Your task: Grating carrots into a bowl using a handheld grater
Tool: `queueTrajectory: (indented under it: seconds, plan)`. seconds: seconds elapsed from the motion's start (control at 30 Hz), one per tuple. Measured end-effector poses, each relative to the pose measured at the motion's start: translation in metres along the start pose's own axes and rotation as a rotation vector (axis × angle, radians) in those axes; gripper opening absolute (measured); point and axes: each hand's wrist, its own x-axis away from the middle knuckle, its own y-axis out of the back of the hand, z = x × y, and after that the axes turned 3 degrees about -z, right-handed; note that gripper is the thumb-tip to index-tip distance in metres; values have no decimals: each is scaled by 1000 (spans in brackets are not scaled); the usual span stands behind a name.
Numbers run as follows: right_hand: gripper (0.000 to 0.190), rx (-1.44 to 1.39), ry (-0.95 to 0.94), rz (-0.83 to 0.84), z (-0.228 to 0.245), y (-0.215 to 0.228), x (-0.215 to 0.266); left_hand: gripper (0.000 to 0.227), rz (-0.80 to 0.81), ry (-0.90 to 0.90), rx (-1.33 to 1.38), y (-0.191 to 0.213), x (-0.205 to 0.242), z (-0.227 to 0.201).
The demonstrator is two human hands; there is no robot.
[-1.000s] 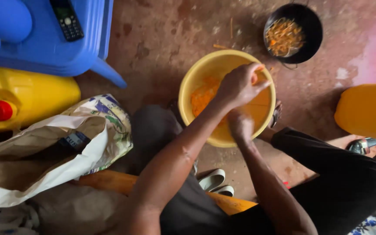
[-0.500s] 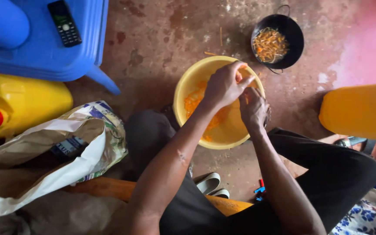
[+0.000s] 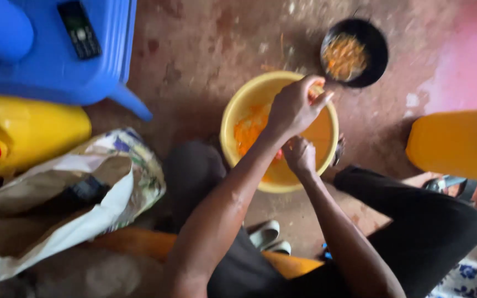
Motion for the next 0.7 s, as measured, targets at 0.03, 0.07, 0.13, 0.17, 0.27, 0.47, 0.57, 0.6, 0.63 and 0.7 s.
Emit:
queueTrajectory:
  seconds: [0.03, 0.07, 0.13, 0.17, 0.27, 0.47, 0.57, 0.6, 0.63, 0.7]
  plan:
    - [21, -1, 7, -20, 6, 15, -21, 44, -6, -21, -1, 3, -6, -3]
    - [18, -98, -11, -13, 9, 29, -31, 40, -52, 0, 22, 4, -4, -3]
    - [19, -197, -28, 0, 25, 57, -44, 37, -98, 27, 43, 8, -4, -2]
    - [15, -325, -98, 41, 38, 72, -47, 35, -153, 30, 116, 10, -5, -2]
    - [11, -652, -272, 139, 34, 81, -42, 31, -222, 52, 221, 18, -6, -3]
    - [42, 224, -461, 134, -131, 11, -18, 31, -169, 119, 227, 14, -5, -6]
    - [33, 160, -476, 174, -97, 45, -20, 32, -160, 145, 250, 6, -7, -6]
    - [33, 93, -405, 182, -67, 49, -26, 32, -161, 116, 236, 9, -12, -5]
    - [33, 82, -417, 173, -56, 55, -21, 32, -148, 106, 228, 7, -9, -3]
    - [25, 1, -344, 122, -38, 74, -27, 31, -170, 97, 212, 2, -10, -3]
